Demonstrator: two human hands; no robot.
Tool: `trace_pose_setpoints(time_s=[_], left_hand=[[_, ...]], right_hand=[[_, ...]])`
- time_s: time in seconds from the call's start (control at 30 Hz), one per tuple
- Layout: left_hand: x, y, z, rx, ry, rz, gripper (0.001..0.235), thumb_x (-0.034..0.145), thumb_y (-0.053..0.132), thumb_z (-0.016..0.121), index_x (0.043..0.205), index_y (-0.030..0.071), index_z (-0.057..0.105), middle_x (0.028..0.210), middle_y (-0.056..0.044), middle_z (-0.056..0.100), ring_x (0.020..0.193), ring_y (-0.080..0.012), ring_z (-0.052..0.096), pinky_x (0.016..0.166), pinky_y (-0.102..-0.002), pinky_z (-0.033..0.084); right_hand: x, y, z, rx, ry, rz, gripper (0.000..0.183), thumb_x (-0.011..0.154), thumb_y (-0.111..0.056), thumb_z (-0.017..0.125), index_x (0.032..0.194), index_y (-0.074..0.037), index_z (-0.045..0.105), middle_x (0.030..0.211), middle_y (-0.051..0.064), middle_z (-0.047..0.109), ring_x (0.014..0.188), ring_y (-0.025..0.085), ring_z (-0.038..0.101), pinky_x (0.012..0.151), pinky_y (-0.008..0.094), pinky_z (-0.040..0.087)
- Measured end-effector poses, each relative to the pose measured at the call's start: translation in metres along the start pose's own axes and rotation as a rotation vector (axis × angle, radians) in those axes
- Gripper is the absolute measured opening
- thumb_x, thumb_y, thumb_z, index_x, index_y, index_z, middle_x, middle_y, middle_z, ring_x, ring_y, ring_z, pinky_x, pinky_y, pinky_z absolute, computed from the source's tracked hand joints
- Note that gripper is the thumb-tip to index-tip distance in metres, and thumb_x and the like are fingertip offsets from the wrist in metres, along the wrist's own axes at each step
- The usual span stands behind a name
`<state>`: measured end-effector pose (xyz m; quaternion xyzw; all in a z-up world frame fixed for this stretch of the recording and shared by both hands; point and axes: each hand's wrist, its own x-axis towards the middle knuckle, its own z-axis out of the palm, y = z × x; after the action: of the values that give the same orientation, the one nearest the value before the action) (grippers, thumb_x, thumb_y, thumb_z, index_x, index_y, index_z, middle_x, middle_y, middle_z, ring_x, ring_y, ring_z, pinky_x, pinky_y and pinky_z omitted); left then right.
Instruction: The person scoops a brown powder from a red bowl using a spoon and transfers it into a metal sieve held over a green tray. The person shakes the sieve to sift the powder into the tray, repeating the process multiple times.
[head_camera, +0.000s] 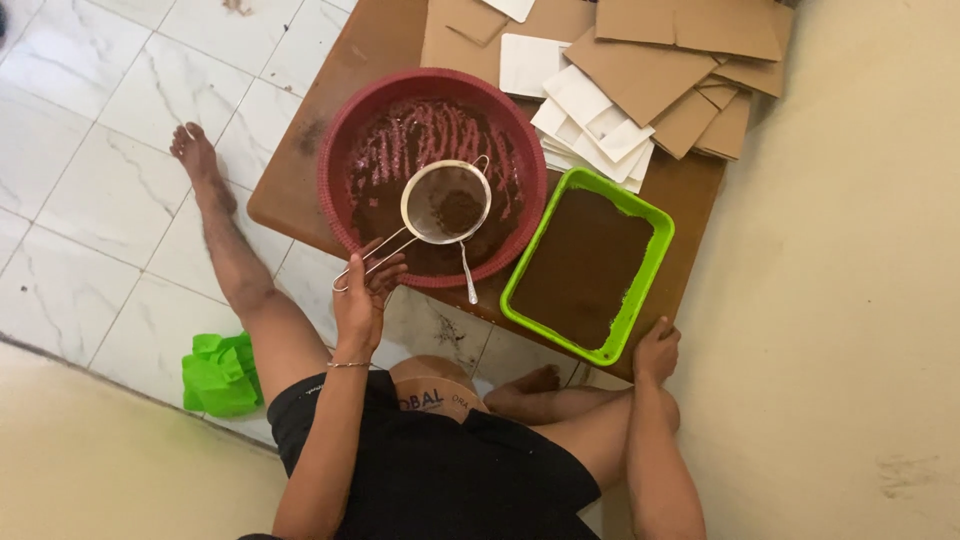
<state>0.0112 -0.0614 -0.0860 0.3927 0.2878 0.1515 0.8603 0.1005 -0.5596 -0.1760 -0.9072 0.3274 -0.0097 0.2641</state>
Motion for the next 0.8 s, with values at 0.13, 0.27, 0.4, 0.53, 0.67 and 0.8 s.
trace_pose_setpoints(time_s=[0.13, 0.27, 0.4, 0.53, 0.67, 0.8], left_hand=[[-0.004, 0.012, 0.008, 0.081, -0.018, 0.015, 0.051, 0.111, 0.039, 0.039, 0.139, 0.003, 0.062, 0.110, -0.026, 0.074, 0.095, -0.0299, 0.077, 0.085, -0.036, 0.061], [-0.004, 0.015, 0.006, 0.119, -0.050, 0.018, 0.051, 0.111, 0.039, 0.039, 0.139, 0.002, 0.062, 0.108, -0.027, 0.074, 0.093, -0.0313, 0.077, 0.086, -0.038, 0.061], [-0.004, 0.016, 0.004, 0.132, -0.067, 0.015, 0.051, 0.111, 0.037, 0.038, 0.140, 0.000, 0.061, 0.107, -0.029, 0.073, 0.093, -0.0336, 0.076, 0.086, -0.041, 0.060], [-0.007, 0.011, 0.002, 0.085, -0.067, 0.017, 0.050, 0.111, 0.037, 0.039, 0.138, 0.002, 0.062, 0.106, -0.027, 0.074, 0.092, -0.0298, 0.078, 0.083, -0.034, 0.062], [-0.010, 0.014, 0.007, 0.081, -0.078, -0.005, 0.050, 0.111, 0.037, 0.040, 0.138, 0.002, 0.062, 0.105, -0.026, 0.075, 0.091, -0.0293, 0.078, 0.083, -0.034, 0.061], [-0.008, 0.006, 0.011, 0.082, -0.112, -0.030, 0.052, 0.111, 0.038, 0.040, 0.140, 0.001, 0.061, 0.106, -0.027, 0.075, 0.092, -0.0293, 0.078, 0.084, -0.036, 0.061]], right_hand=[[-0.003, -0.005, -0.004, 0.006, -0.013, 0.009, 0.073, 0.116, -0.056, 0.028, 0.145, 0.009, 0.047, 0.133, 0.037, 0.059, 0.124, 0.053, 0.057, 0.105, 0.065, 0.043], [-0.009, -0.011, -0.007, 0.019, -0.017, 0.017, 0.074, 0.116, -0.057, 0.028, 0.146, 0.009, 0.046, 0.133, 0.038, 0.058, 0.125, 0.053, 0.057, 0.106, 0.064, 0.042], [-0.010, -0.015, -0.009, 0.005, -0.021, 0.031, 0.076, 0.116, -0.058, 0.025, 0.147, 0.008, 0.045, 0.134, 0.038, 0.058, 0.126, 0.054, 0.056, 0.107, 0.064, 0.041], [-0.005, -0.006, -0.003, -0.015, -0.006, -0.008, 0.073, 0.116, -0.056, 0.027, 0.144, 0.009, 0.047, 0.130, 0.040, 0.059, 0.123, 0.056, 0.057, 0.105, 0.065, 0.042], [0.003, 0.002, 0.002, 0.011, -0.003, -0.022, 0.076, 0.116, -0.059, 0.027, 0.143, 0.009, 0.047, 0.130, 0.040, 0.059, 0.123, 0.055, 0.057, 0.105, 0.066, 0.041], [-0.001, 0.002, 0.002, 0.007, 0.014, -0.017, 0.074, 0.116, -0.056, 0.028, 0.142, 0.010, 0.049, 0.129, 0.039, 0.060, 0.123, 0.055, 0.058, 0.104, 0.066, 0.041]])
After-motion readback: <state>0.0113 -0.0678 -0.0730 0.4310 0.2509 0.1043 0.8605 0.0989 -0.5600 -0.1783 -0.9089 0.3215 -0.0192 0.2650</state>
